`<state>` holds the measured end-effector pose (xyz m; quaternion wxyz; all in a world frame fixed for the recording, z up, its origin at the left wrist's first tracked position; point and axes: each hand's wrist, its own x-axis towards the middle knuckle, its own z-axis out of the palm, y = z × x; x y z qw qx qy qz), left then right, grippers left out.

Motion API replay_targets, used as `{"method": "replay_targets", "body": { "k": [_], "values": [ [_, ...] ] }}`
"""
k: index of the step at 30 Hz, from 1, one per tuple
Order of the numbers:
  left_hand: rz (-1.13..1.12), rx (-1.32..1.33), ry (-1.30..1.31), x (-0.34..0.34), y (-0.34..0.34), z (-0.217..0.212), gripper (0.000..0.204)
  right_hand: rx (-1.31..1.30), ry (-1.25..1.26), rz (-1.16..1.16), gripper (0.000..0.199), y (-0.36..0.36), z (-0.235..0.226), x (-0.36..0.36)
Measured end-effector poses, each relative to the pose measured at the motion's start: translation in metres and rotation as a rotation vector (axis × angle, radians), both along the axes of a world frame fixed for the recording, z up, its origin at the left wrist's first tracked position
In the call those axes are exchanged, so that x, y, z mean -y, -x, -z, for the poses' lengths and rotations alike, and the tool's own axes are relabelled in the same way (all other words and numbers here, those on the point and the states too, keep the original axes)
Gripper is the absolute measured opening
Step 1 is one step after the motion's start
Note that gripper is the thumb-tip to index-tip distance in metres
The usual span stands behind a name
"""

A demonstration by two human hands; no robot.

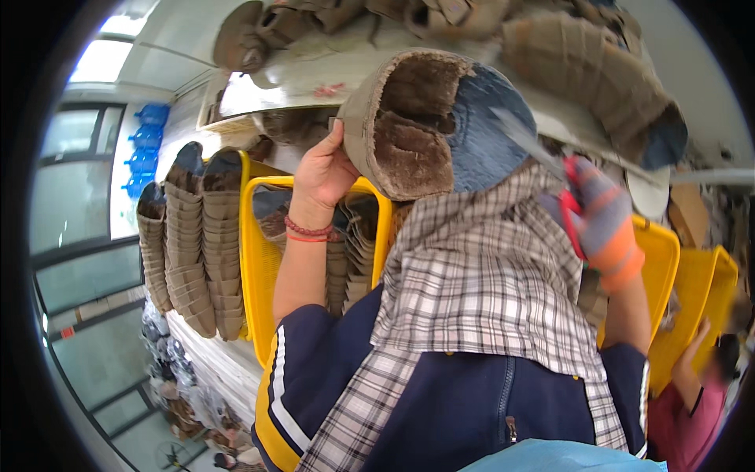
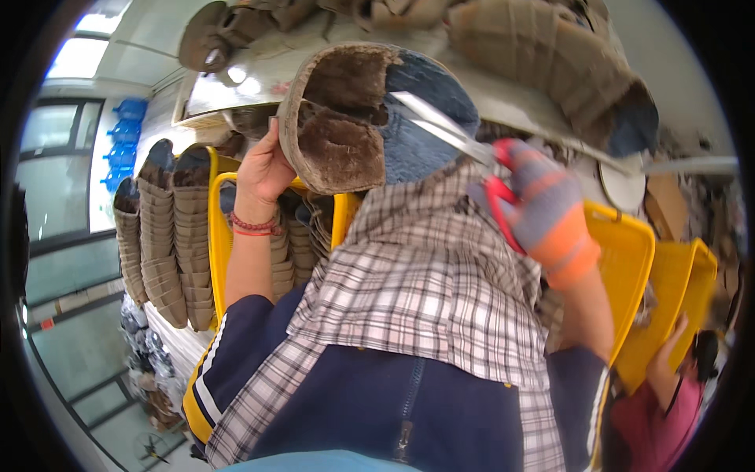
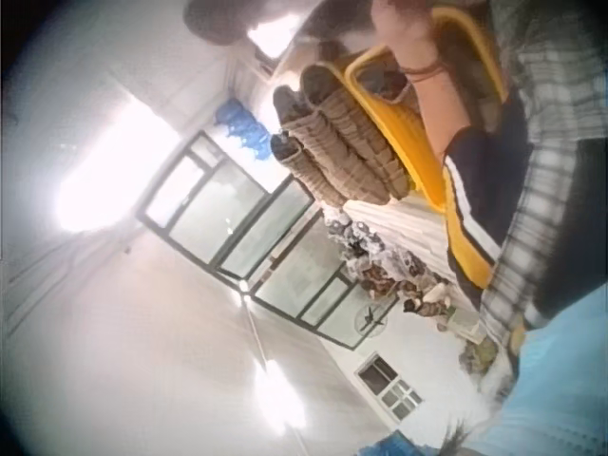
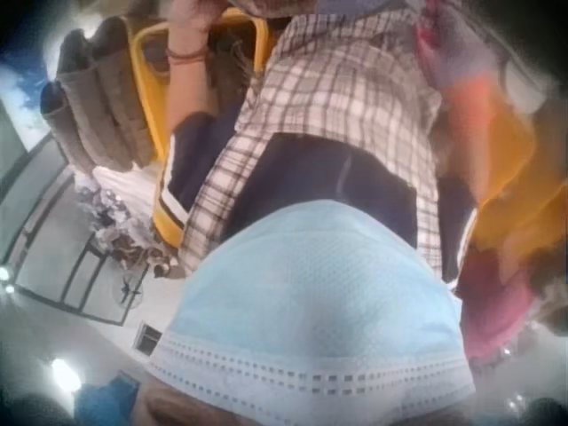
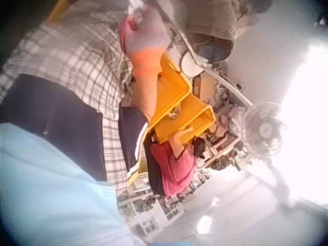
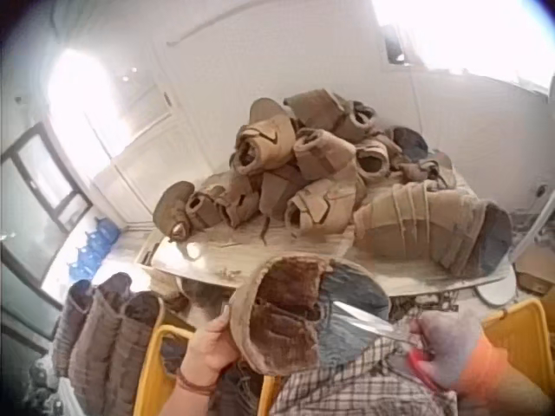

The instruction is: The person uses a rotary tool to grind the interior lining of a boot, then switches to scissors to trim the inner fur. They repeat this process on multiple boots, placing finished items into a yellow bin.

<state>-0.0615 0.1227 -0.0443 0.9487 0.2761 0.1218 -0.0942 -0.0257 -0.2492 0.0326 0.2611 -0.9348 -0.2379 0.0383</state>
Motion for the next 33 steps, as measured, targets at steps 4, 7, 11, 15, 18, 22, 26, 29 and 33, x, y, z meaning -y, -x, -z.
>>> {"method": "replay_targets", "body": {
  "k": [4,7,11,15,18,22,26,29,33],
  "values": [
    [0.100,-0.140,0.148,0.042,-0.006,0.040,0.035,0.154,0.281,-0.090,0.030,-0.010,0.022,-0.014],
    [0.161,-0.136,0.226,0.054,-0.001,0.053,0.036,0.142,0.404,-0.115,0.031,-0.014,0.040,-0.018],
    [0.193,-0.155,0.257,0.060,-0.001,0.062,0.036,0.076,0.526,-0.175,0.032,-0.018,0.042,-0.029],
    [0.185,-0.182,0.225,0.063,-0.001,0.062,0.036,0.056,0.547,-0.216,0.033,-0.023,0.043,-0.037],
    [0.173,-0.187,0.204,0.064,0.000,0.060,0.035,0.048,0.571,-0.211,0.034,-0.022,0.041,-0.038],
    [0.156,-0.173,0.247,0.060,-0.002,0.065,0.035,0.034,0.609,-0.198,0.034,-0.023,0.042,-0.037],
    [0.185,-0.167,0.266,0.061,-0.002,0.063,0.034,-0.007,0.618,-0.209,0.032,-0.024,0.038,-0.041],
    [0.199,-0.168,0.240,0.064,-0.002,0.062,0.035,-0.078,0.692,-0.186,0.031,-0.026,0.035,-0.042],
    [0.212,-0.198,0.155,0.066,-0.002,0.055,0.035,0.202,0.615,-0.166,0.032,-0.030,0.039,-0.022]
  ]
}}
